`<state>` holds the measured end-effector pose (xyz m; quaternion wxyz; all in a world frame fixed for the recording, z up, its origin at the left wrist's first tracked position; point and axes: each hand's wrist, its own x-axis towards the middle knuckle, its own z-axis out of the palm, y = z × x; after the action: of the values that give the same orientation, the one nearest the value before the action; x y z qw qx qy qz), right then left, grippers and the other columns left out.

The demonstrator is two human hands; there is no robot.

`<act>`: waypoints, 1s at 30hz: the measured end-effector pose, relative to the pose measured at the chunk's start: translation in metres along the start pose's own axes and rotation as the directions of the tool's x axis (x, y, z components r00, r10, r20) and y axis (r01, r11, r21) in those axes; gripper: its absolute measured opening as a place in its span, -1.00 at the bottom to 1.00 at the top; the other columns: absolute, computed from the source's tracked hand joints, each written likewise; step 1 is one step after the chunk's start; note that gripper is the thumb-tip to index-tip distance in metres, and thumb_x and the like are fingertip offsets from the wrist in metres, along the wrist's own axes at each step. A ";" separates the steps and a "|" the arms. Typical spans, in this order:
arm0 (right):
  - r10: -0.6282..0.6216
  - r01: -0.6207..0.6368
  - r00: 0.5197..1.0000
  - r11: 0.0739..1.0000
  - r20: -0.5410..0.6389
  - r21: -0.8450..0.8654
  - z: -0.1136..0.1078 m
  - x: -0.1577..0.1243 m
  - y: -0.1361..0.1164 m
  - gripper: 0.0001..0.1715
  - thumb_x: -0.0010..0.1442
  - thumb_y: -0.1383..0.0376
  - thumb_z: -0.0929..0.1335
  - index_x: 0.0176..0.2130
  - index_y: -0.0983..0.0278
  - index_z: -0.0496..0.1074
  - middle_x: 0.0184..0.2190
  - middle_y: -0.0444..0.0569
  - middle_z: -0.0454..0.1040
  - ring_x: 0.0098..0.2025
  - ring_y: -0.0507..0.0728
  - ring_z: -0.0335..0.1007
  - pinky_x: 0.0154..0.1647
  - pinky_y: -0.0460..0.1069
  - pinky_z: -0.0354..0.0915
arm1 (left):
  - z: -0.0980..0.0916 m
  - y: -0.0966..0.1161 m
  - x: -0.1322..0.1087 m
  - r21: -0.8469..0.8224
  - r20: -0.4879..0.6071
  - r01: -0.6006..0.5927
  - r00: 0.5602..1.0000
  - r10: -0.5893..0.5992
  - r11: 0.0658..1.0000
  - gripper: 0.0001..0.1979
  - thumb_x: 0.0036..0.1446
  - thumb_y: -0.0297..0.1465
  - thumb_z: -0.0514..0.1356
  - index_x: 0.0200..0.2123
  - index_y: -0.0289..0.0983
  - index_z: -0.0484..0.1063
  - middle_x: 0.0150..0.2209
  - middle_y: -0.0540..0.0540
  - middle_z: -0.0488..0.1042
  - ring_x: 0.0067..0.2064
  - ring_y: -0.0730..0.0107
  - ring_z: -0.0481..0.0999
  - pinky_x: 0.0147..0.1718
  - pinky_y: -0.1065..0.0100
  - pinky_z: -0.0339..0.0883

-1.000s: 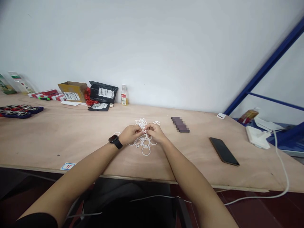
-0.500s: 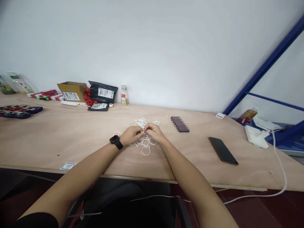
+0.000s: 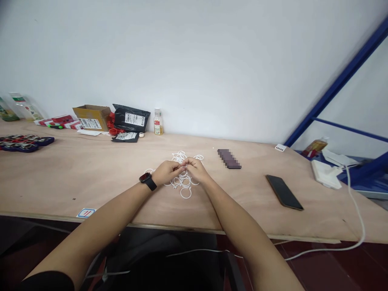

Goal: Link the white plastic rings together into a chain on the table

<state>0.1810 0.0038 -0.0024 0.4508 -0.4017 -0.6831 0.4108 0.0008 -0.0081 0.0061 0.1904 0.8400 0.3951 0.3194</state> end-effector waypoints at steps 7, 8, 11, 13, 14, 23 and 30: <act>-0.056 0.057 0.998 0.998 0.022 -0.031 -0.001 0.001 0.003 -0.78 -0.11 0.37 0.22 -0.44 0.26 0.43 -0.48 -0.11 0.45 -0.37 0.07 0.37 -0.28 -0.04 0.30 | 0.000 -0.001 0.000 0.018 0.012 -0.022 1.000 0.022 1.000 -0.58 0.25 -0.16 0.07 -0.55 -0.29 0.40 -0.62 0.03 0.31 -0.53 0.48 0.22 -0.51 0.39 -0.01; -0.061 0.061 0.998 0.998 0.008 -0.026 -0.003 0.002 0.004 -0.75 -0.09 0.37 0.24 -0.38 0.26 0.46 -0.43 -0.10 0.48 -0.34 0.08 0.39 -0.24 -0.02 0.32 | -0.001 -0.002 0.001 0.036 -0.003 -0.018 1.000 0.018 0.999 -0.58 0.26 -0.17 0.06 -0.54 -0.29 0.42 -0.60 0.02 0.35 -0.52 0.47 0.25 -0.49 0.39 0.01; -0.083 0.081 0.995 0.996 -0.063 -0.032 -0.015 0.006 0.011 -0.60 -0.05 0.34 0.29 -0.17 0.25 0.48 -0.22 -0.03 0.54 -0.22 0.10 0.43 -0.13 0.01 0.33 | -0.008 -0.007 0.003 0.087 -0.022 0.005 1.000 -0.003 0.996 -0.61 0.29 -0.23 0.01 -0.45 -0.28 0.50 -0.48 -0.05 0.49 -0.43 0.41 0.38 -0.41 0.39 0.13; -0.065 0.045 0.985 0.991 -0.161 -0.122 -0.028 0.009 0.020 -0.61 0.01 0.33 0.27 -0.13 0.25 0.48 -0.16 0.00 0.54 -0.18 0.12 0.43 -0.10 0.03 0.33 | -0.010 -0.011 0.003 0.101 -0.004 0.014 1.000 -0.013 0.995 -0.67 0.28 -0.27 0.03 -0.30 -0.26 0.56 -0.35 -0.08 0.57 -0.32 0.37 0.46 -0.33 0.39 0.21; -0.052 0.007 0.975 0.979 -0.216 -0.204 -0.036 0.010 0.025 -0.63 0.03 0.35 0.26 -0.15 0.27 0.49 -0.19 0.00 0.55 -0.19 0.12 0.44 -0.10 0.03 0.32 | -0.010 -0.013 0.003 0.103 0.005 0.025 1.000 -0.026 0.994 -0.69 0.27 -0.28 0.04 -0.21 -0.24 0.57 -0.29 -0.08 0.59 -0.29 0.36 0.48 -0.30 0.40 0.23; 0.035 -0.060 0.998 0.685 -0.048 -0.726 -0.062 0.010 0.040 -0.53 -0.01 0.53 0.28 -0.11 0.29 0.52 -0.20 0.03 0.51 -0.20 0.11 0.39 -0.15 -0.05 0.24 | -0.001 -0.016 0.001 0.196 0.160 -0.008 0.987 -0.023 0.981 -0.73 0.19 -0.23 0.16 -0.32 -0.23 0.62 -0.32 -0.10 0.56 -0.26 0.34 0.50 -0.26 0.39 0.30; 0.117 -0.070 0.993 0.545 -0.007 -0.836 -0.053 0.007 0.031 -0.71 0.14 0.39 0.30 -0.15 0.25 0.53 -0.25 0.02 0.53 -0.24 0.12 0.39 -0.25 -0.06 0.18 | -0.005 -0.013 0.002 0.117 -0.032 0.009 0.999 -0.005 0.993 -0.78 0.20 -0.29 0.15 -0.25 -0.24 0.58 -0.28 -0.08 0.54 -0.22 0.34 0.49 -0.17 0.34 0.33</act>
<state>0.2351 0.0311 -0.0152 0.1671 -0.5927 -0.7847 0.0710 -0.0091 0.0016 0.0031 0.1358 0.8432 0.4190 0.3081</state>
